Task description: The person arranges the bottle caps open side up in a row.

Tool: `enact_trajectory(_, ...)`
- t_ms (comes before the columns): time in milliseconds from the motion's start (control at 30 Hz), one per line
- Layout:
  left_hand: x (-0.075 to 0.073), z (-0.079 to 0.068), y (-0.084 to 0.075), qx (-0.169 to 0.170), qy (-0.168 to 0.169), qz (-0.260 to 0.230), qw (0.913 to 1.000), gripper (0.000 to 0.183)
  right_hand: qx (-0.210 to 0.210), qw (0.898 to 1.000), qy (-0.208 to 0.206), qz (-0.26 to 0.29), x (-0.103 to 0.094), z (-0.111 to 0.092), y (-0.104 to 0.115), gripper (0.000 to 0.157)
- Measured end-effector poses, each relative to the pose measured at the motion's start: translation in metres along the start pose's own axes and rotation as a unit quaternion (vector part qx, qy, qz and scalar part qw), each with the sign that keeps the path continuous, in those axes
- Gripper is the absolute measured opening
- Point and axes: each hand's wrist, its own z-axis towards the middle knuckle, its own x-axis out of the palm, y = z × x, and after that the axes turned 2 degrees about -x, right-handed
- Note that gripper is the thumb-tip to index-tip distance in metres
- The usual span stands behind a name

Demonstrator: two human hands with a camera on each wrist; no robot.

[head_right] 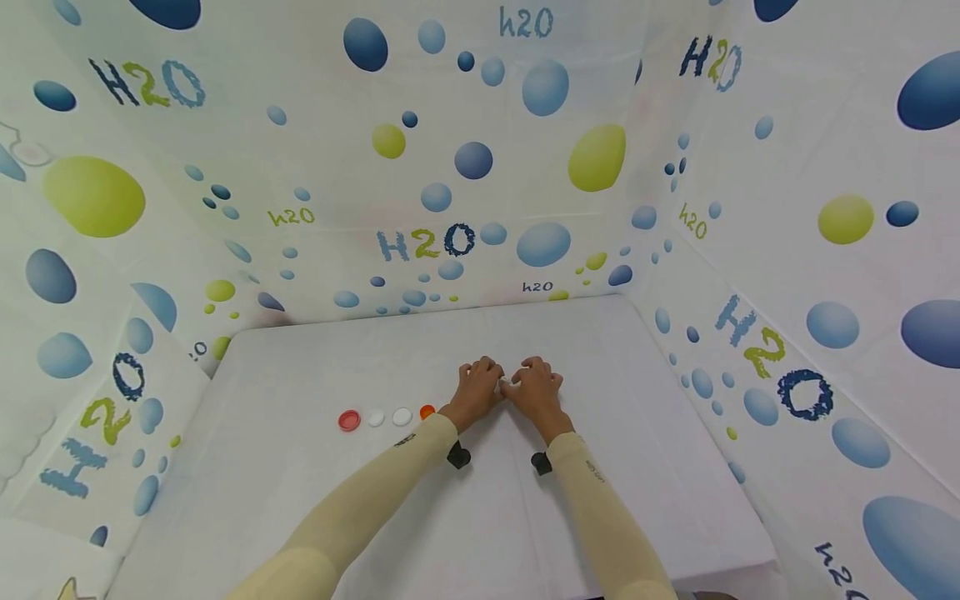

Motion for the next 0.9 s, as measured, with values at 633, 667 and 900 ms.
enact_trajectory(633, 0.0026, 0.0025, 0.0000, -0.004, 0.010, 0.003, 0.9999, 0.032, -0.008, 1.000, -0.003, 0.014, 0.0012, 0.0009, -0.0053, 0.034)
enact_trajectory(667, 0.0026, 0.0025, -0.0003, -0.004, 0.011, 0.004, 0.9999, 0.032, -0.009, 1.000, -0.004, 0.013, 0.0017, 0.0009, -0.0055, 0.034)
enact_trajectory(900, 0.0022, 0.0033, -0.0020, -0.005, 0.014, 0.003, 0.9999, 0.034, -0.009, 1.000, -0.001, 0.024, 0.0050, 0.0034, -0.0065, 0.031)
